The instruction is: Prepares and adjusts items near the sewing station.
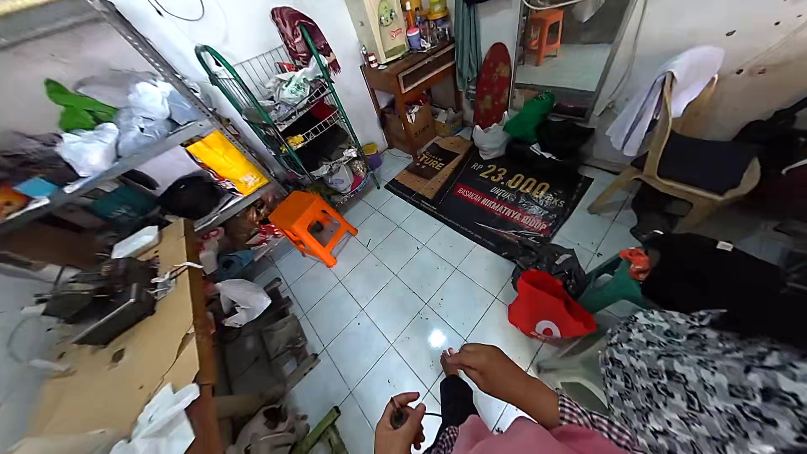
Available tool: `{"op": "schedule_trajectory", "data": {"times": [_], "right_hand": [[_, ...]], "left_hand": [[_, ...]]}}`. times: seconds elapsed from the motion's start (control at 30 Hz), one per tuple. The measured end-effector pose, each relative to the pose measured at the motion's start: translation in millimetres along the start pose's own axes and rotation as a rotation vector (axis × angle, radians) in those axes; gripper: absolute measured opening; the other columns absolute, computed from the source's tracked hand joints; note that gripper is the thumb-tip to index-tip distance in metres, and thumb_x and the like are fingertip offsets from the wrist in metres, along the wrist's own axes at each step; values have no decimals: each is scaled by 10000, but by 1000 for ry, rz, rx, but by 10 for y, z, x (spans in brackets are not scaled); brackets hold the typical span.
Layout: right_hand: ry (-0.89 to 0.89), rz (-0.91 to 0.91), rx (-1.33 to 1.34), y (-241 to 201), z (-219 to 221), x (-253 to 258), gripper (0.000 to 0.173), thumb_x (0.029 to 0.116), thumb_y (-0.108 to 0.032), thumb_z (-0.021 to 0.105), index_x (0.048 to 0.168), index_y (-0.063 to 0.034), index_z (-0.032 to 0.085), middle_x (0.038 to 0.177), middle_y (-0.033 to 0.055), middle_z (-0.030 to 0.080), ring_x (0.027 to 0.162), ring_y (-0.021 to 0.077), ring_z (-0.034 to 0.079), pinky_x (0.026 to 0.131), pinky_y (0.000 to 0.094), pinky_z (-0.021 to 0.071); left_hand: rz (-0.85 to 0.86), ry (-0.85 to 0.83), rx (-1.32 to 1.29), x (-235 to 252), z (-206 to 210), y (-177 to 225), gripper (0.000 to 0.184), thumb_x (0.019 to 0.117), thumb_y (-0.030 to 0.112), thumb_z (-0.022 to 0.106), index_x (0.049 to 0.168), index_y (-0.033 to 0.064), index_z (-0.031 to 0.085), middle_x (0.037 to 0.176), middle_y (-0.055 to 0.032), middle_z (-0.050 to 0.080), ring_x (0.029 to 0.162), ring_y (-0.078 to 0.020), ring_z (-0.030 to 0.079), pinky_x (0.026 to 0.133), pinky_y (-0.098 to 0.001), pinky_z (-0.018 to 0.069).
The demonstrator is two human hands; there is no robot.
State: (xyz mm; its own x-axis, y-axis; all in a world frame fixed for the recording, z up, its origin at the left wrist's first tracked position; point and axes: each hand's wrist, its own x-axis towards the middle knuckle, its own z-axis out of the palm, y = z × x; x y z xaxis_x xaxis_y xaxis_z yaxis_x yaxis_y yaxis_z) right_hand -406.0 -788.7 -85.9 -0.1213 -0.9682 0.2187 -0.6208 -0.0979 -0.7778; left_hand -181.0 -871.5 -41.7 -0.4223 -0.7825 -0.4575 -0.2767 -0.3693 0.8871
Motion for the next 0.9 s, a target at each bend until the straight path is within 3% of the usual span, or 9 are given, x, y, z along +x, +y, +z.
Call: {"op": "schedule_trajectory", "data": {"times": [0.17,0.47,0.6,0.8,0.9], "right_hand": [[-38,97,-39,299,-273,771,249,996,-3,549,1142,25,749,1031,221,739,989,365,726,924,495,571],[94,137,-68,843,-739,2073,232,991,-32,577,1124,1,764,999,194,747,956,335,734,896,476,583],[109,240,-50,1150,-889,2277,241,997,-43,569,1134,4,761,1026,192,750,973,332,734,915,480,577],[240,322,-33,1847,-1368,2522,211,966,-28,605,1082,7,778,991,184,762,952,350,738,954,567,534],[249,346,-28,2237,-1773,2827,220,980,-40,591,1095,16,770,995,193,755,953,341,735,926,516,562]], "left_hand": [[87,-45,40,1008,20,494,175,891,-22,683,1064,-25,661,601,44,575,461,-5,491,461,-164,432],[158,-142,128,2556,49,1460,169,873,34,714,1038,11,686,609,56,550,475,-6,475,463,-168,410],[139,-233,102,3155,390,1735,178,872,22,708,1047,7,678,616,48,553,479,-12,491,468,-166,430],[130,-316,31,3992,1118,2150,223,878,41,716,1093,8,666,648,34,597,512,-27,530,494,-174,453],[144,-325,-5,4395,1507,2435,258,869,20,715,1118,0,651,670,25,607,541,-36,549,516,-174,464]]}}
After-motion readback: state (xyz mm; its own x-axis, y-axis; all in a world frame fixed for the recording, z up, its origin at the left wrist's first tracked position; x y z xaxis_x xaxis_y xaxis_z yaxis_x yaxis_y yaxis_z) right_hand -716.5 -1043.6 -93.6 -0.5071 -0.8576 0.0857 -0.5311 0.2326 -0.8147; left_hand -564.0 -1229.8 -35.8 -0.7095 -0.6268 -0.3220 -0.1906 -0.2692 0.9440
